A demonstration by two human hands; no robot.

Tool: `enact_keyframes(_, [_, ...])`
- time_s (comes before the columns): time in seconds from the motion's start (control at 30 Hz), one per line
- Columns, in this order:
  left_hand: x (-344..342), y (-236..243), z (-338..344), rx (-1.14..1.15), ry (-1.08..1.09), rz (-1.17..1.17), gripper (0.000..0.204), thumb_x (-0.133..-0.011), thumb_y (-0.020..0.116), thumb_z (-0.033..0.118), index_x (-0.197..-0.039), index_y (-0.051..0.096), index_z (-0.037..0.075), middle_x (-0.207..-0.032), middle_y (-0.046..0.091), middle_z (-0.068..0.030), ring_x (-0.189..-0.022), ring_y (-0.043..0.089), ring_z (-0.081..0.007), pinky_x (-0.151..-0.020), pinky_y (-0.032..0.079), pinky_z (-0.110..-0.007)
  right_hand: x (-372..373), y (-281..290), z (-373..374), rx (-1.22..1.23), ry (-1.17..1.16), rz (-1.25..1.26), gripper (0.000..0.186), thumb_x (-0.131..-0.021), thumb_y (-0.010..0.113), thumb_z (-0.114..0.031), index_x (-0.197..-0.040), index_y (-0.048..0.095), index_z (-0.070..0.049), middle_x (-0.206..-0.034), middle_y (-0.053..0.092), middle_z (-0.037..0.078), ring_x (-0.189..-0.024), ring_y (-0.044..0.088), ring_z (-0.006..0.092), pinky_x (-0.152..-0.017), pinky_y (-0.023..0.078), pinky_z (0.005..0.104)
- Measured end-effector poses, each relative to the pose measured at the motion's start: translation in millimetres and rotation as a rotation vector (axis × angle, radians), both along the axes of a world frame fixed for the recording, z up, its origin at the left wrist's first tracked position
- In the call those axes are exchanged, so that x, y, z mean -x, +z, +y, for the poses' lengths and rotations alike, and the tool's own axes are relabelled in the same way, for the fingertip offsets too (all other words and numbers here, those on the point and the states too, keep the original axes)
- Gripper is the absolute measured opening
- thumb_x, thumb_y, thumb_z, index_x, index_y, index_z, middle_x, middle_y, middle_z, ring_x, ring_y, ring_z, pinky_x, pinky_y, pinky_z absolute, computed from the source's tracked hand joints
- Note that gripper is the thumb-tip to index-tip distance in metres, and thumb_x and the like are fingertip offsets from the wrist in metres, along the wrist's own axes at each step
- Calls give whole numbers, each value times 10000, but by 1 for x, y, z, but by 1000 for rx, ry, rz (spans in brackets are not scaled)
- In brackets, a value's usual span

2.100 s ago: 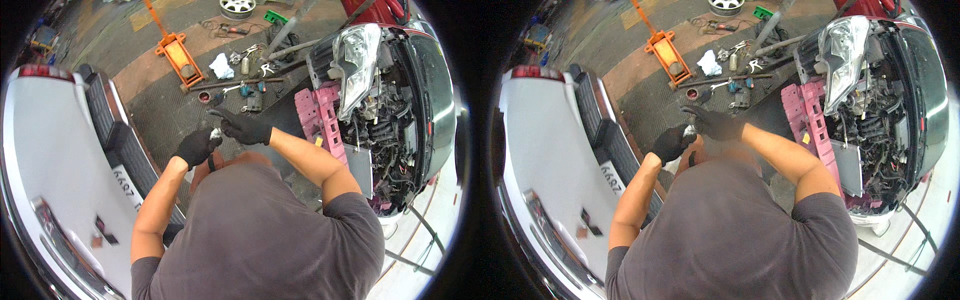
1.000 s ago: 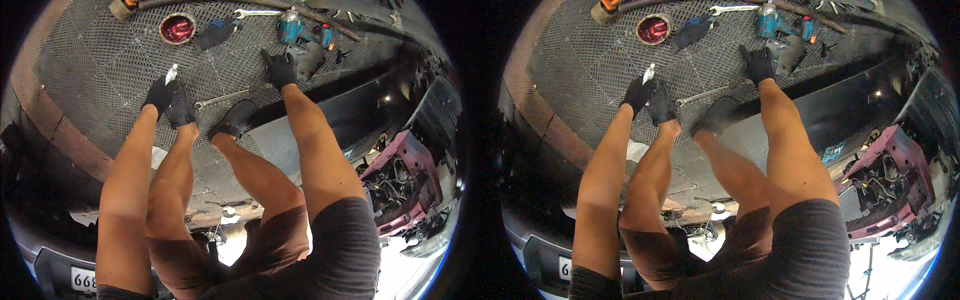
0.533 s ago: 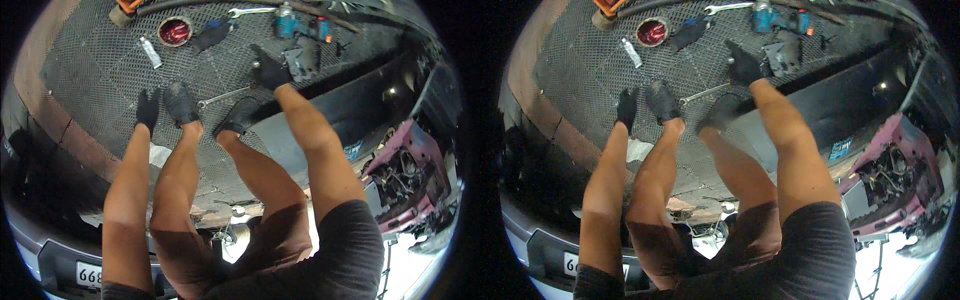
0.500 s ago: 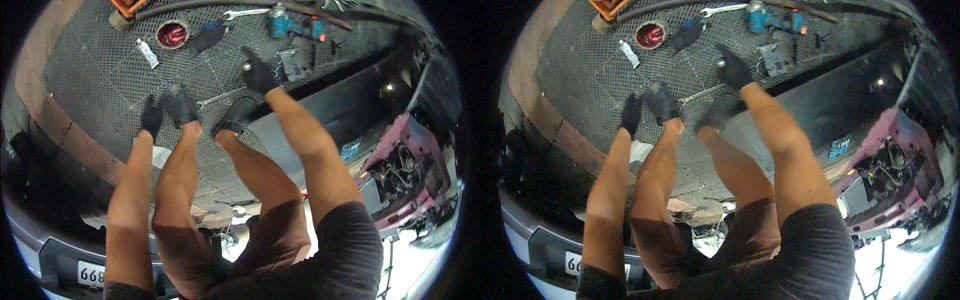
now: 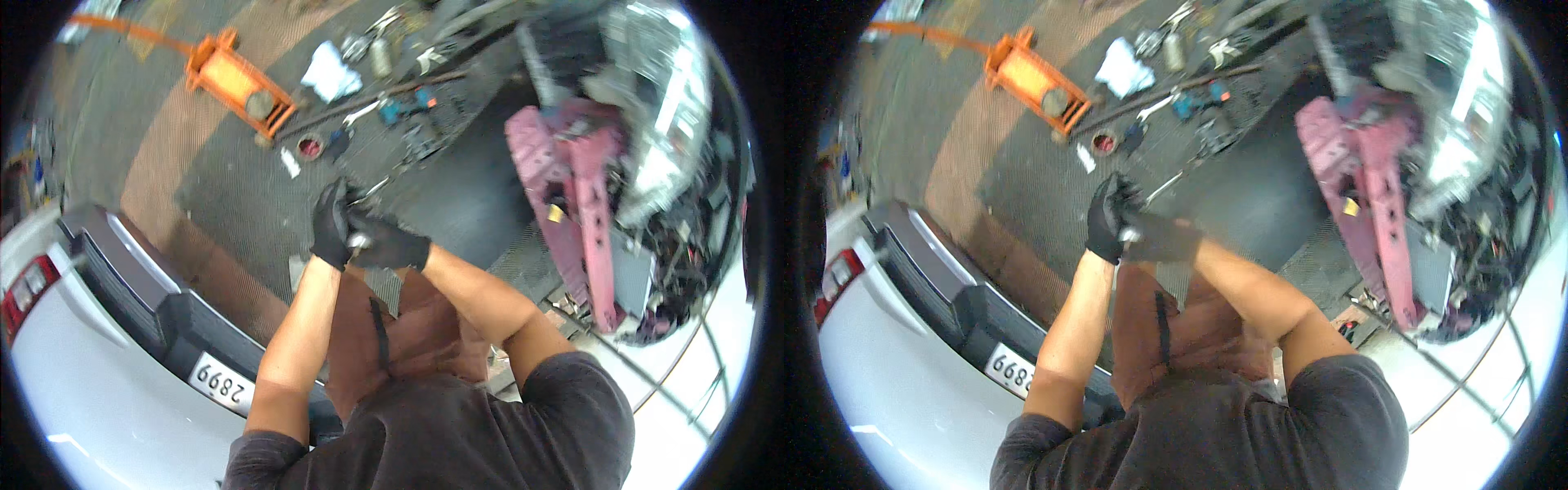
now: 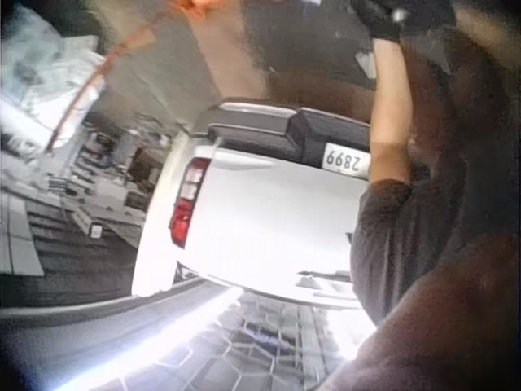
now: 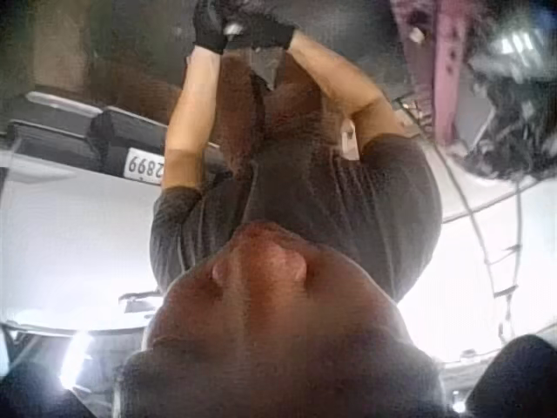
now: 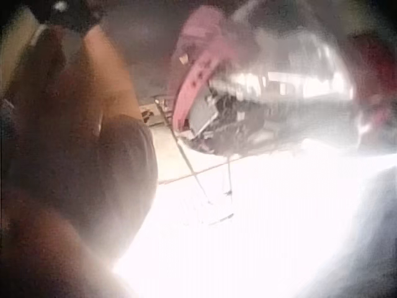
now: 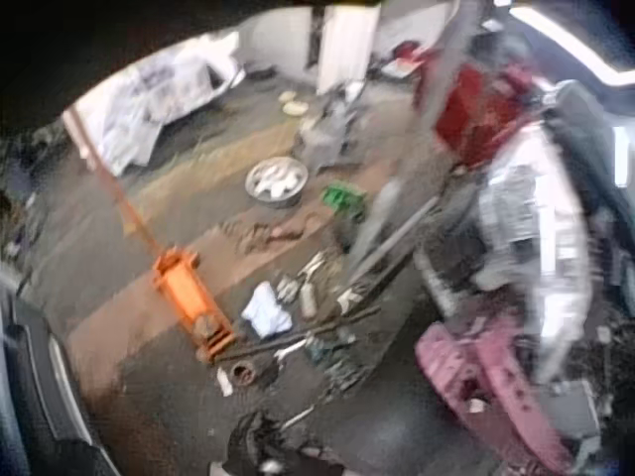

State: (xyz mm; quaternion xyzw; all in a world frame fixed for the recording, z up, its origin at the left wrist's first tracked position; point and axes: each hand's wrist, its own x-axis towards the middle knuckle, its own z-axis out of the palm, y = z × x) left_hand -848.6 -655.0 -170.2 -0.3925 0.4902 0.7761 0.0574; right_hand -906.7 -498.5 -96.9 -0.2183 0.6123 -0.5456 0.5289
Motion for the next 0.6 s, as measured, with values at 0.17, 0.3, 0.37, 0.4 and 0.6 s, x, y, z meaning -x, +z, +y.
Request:
enact_keyframes(0.17, [14, 179, 20, -387, -65, -72, 669, -1023, 467, 662, -1151, 678, 40, -920, 661, -103, -856, 653, -235, -737, 589, -359, 13, 159, 47, -108, 427, 208, 656, -844, 765, -175, -1453, 537, -86, -1237, 695, 122, -1094, 665, 220, -961, 532, 358])
enact_keyframes(0.3, [-5, 269, 75, 198, -428, 514, 776, -997, 452, 714, -1282, 631, 15, -1040, 684, -163, -1005, 679, -297, -797, 616, -371, -33, 195, 106, 192, -196, 524, 601, -844, 767, -187, -1406, 581, -88, -1294, 674, 141, -1084, 650, 223, -965, 528, 368])
enact_keyframes(0.37, [1, 287, 94, -164, -510, 537, 822, -989, 429, 737, -1337, 601, 13, -1147, 683, -197, -1102, 666, -329, -866, 605, -403, -75, 198, 114, 159, -245, 572, 554, -839, 764, -195, -1364, 611, -101, -1199, 702, 144, -978, 666, 236, -895, 546, 375])
enact_keyframes(0.4, [8, 283, 95, -803, -461, 168, 836, -987, 414, 746, -1359, 587, 17, -1211, 677, -212, -1155, 652, -345, -913, 589, -432, -90, 209, 129, 32, -214, 578, 517, -839, 761, -204, -1331, 635, -104, -1146, 719, 143, -930, 673, 243, -862, 552, 379])
enact_keyframes(0.6, [1, 324, 161, -388, -681, 283, 667, -1034, 428, 653, -1264, 605, 52, -1151, 699, -162, -1072, 670, -290, -969, 529, -455, -187, 291, 256, -333, -409, 749, 268, -837, 745, -238, -1055, 698, -89, -850, 712, 97, -719, 635, 230, -713, 521, 411])
